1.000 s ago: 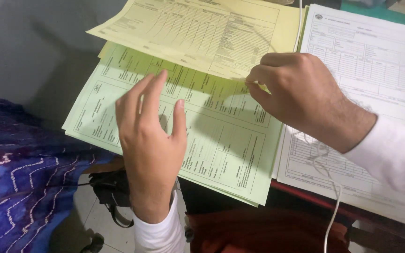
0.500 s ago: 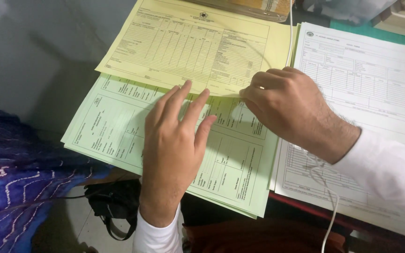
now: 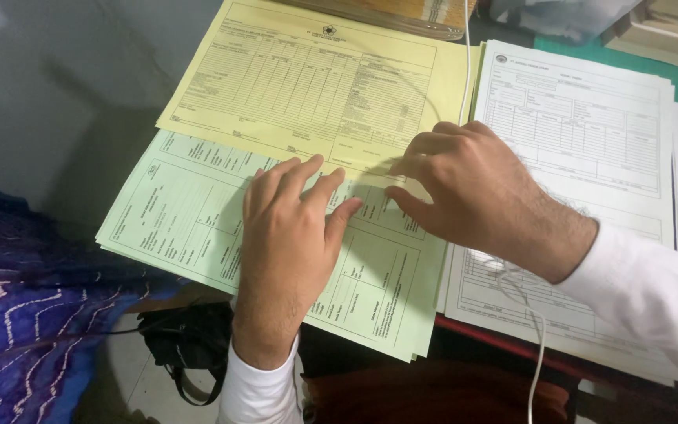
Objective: Sorting and organizing various printed forms and documents on a desk
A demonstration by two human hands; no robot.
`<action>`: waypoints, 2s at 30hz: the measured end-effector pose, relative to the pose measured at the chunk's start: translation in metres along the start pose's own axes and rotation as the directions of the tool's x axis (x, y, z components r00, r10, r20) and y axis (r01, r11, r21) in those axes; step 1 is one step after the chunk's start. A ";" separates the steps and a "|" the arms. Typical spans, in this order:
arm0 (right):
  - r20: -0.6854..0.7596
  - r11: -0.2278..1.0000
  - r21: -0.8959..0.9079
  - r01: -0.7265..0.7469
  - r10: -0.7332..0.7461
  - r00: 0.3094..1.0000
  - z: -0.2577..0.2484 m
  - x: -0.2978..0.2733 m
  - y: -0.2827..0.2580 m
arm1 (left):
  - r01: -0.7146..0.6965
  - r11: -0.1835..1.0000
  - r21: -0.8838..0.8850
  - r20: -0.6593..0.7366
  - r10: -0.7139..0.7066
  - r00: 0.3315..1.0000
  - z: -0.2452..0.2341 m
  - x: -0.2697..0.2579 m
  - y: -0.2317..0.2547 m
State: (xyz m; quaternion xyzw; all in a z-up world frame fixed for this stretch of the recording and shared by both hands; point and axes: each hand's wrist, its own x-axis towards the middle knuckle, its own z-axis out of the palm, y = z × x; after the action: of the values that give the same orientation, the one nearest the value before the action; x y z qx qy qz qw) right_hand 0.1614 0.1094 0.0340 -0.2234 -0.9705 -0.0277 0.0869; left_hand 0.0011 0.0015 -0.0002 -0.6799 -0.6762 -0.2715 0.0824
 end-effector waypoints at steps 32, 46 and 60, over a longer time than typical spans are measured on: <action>-0.237 0.874 0.217 -0.435 0.479 0.845 -0.050 -0.224 -0.038 | -0.060 0.996 -0.068 0.187 0.071 0.980 -0.007 -0.003 0.014; -0.179 0.877 0.235 -0.418 0.462 0.869 -0.041 -0.232 -0.035 | -0.048 0.996 -0.081 0.211 0.064 0.975 -0.005 -0.005 0.019; -0.218 0.884 0.219 -0.412 0.456 0.863 -0.033 -0.234 -0.033 | 0.120 0.992 0.032 0.321 -0.124 0.939 -0.009 0.090 -0.167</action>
State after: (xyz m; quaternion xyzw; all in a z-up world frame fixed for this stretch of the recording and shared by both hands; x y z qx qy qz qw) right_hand 0.3586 -0.0239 0.0234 -0.4230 -0.8734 0.0435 0.2372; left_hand -0.1678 0.0882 0.0083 -0.6713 -0.7230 -0.1575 -0.0420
